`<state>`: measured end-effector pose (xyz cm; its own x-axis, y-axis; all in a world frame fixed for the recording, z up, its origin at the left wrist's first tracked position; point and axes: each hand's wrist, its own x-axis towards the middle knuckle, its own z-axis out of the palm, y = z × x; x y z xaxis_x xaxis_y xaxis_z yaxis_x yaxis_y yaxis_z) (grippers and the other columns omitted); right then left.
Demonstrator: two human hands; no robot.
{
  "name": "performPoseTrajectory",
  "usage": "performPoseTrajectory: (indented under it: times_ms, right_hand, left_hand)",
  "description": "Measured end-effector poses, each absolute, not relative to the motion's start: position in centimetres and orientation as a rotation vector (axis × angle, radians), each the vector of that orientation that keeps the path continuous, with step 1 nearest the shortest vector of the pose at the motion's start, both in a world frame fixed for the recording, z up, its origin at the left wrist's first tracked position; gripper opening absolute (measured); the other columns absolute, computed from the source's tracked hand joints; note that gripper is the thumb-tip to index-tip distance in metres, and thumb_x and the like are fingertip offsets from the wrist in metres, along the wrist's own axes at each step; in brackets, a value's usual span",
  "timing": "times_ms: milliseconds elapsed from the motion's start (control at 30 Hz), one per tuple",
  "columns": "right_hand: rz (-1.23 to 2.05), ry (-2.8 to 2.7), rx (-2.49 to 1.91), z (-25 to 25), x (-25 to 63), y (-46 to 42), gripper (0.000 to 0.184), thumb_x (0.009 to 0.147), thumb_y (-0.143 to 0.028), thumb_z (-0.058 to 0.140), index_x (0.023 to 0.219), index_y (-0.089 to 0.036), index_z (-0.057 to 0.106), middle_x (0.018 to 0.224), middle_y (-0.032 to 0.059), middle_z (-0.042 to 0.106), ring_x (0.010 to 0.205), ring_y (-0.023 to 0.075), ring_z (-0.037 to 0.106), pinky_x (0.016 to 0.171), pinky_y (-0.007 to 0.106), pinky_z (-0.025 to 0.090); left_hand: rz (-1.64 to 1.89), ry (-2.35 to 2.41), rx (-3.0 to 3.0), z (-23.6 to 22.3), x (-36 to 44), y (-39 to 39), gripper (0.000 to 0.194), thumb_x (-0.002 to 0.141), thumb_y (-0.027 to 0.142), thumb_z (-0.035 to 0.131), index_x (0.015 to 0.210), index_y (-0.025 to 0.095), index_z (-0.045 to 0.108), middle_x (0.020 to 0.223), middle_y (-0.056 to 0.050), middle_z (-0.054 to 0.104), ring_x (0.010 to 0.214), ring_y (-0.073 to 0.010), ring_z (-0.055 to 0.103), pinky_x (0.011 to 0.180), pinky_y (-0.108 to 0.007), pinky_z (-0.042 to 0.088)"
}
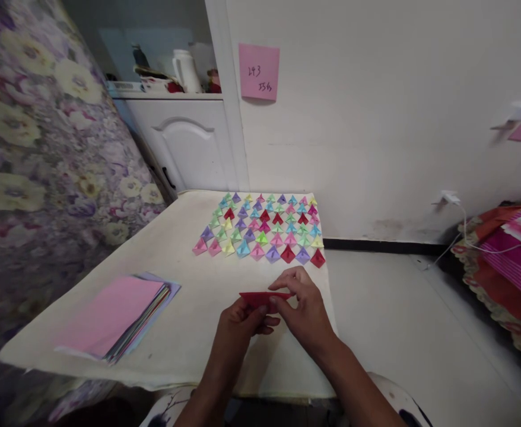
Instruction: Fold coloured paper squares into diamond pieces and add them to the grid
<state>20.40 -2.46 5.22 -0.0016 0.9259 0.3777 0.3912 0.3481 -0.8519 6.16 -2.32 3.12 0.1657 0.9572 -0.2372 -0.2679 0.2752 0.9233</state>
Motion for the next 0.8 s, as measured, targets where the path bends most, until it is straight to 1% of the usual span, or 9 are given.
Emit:
performPoseTrajectory:
  times_ms: [133, 333, 500, 633, 700, 800]
  right_hand:
    - [0.585, -1.624, -1.207, 5.13, 20.39, -2.62, 0.014, 0.077, -0.013, 0.056, 0.082, -0.023, 0.065, 0.09, 0.0038, 0.051, 0.085, 0.0182, 0.053, 0.072, 0.031, 0.045]
    - [0.528, -1.68, -1.217, 5.18, 20.35, -2.66, 0.015, 0.079, -0.011, 0.053, 0.082, -0.023, 0.063, 0.086, 0.0035, 0.05, 0.08, 0.0172, 0.052, 0.069, 0.03, 0.045]
    - [0.566, -1.677, -1.227, 5.33, 20.17, -2.69, 0.016, 0.076, -0.009, 0.054, 0.08, -0.022, 0.062, 0.083, 0.0025, 0.051, 0.075, 0.016, 0.052, 0.065, 0.028, 0.044]
    - [0.578, -1.66, -1.263, 5.36, 20.02, -2.75, 0.018, 0.074, -0.009, 0.056, 0.084, -0.023, 0.061, 0.083, 0.002, 0.054, 0.071, 0.0152, 0.05, 0.06, 0.027, 0.042]
    - [0.581, -1.639, -1.268, 5.33, 20.04, -2.73, 0.017, 0.074, -0.01, 0.057, 0.084, -0.023, 0.062, 0.085, 0.0022, 0.054, 0.074, 0.0159, 0.051, 0.062, 0.027, 0.043]
    - [0.626, -1.598, -1.25, 5.41, 20.25, -2.67, 0.012, 0.075, -0.015, 0.06, 0.083, -0.023, 0.064, 0.09, 0.0032, 0.054, 0.086, 0.0184, 0.053, 0.071, 0.03, 0.044]
  left_hand:
    - [1.053, 1.043, 0.9, 3.03, 6.24, -2.31, 0.023, 0.068, 0.024, 0.066, 0.087, 0.011, 0.062, 0.08, -0.01, 0.071, 0.063, -0.0195, 0.068, 0.058, -0.028, 0.051]
    - [1.057, 1.047, 0.917, 2.96, 6.3, -2.27, 0.021, 0.069, 0.023, 0.065, 0.086, 0.011, 0.063, 0.079, -0.01, 0.071, 0.064, -0.0199, 0.068, 0.059, -0.028, 0.051]
    - [1.063, 1.086, 0.95, 3.12, 6.32, -2.41, 0.02, 0.068, 0.024, 0.065, 0.084, 0.012, 0.064, 0.076, -0.009, 0.071, 0.065, -0.0204, 0.068, 0.059, -0.029, 0.051]
    - [1.066, 1.083, 1.006, 3.05, 6.3, -2.52, 0.019, 0.071, 0.024, 0.064, 0.086, 0.012, 0.066, 0.077, -0.008, 0.071, 0.068, -0.0207, 0.068, 0.061, -0.029, 0.052]
    - [1.074, 1.084, 1.015, 3.06, 6.29, -2.57, 0.018, 0.071, 0.024, 0.064, 0.085, 0.013, 0.066, 0.077, -0.008, 0.071, 0.068, -0.0208, 0.068, 0.062, -0.029, 0.052]
    - [1.063, 1.09, 1.031, 3.12, 6.28, -2.68, 0.017, 0.072, 0.025, 0.063, 0.084, 0.014, 0.066, 0.076, -0.007, 0.071, 0.07, -0.0207, 0.068, 0.063, -0.029, 0.051]
